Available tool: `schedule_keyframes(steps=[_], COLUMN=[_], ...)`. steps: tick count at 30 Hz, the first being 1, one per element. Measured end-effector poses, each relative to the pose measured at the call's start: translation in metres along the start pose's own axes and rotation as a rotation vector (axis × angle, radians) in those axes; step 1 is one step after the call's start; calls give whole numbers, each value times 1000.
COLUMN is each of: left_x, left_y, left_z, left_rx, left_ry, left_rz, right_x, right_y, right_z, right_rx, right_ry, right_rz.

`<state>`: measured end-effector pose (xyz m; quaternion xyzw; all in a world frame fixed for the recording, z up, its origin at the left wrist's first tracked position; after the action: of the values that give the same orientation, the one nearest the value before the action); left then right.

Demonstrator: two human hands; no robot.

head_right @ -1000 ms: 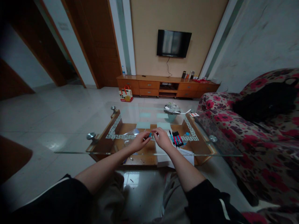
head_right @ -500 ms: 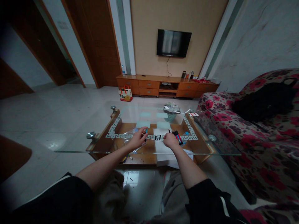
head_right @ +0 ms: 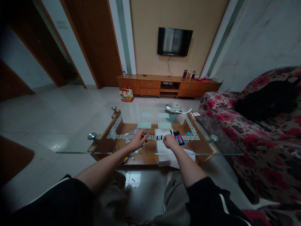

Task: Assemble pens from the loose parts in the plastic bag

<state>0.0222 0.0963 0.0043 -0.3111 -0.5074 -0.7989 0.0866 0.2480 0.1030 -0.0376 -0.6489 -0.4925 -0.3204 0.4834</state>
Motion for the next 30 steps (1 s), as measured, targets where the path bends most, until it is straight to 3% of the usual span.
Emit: schedule_keyframes(steps=[14,30], left_x=[-3,2], left_y=[-6,-23], left_z=[2,5], left_rx=[12,33], left_ry=[-14,31], left_rz=[23,3], right_x=[6,21], right_y=[-24,-39], right_z=[-13,-16], right_rx=[179,315], right_ry=[-29,217], right_rz=[5,51])
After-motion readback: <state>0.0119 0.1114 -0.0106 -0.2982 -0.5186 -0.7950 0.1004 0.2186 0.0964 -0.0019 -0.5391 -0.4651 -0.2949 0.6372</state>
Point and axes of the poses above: each hand's wrist, its own z-axis towards the middle knuckle, its own x-axis out of the back of the hand, y = z × x, the point moved 8 cm from there along z, towards the middle knuckle, and after that the axes turned 8 degrees about -y, right-handed, at the moved point
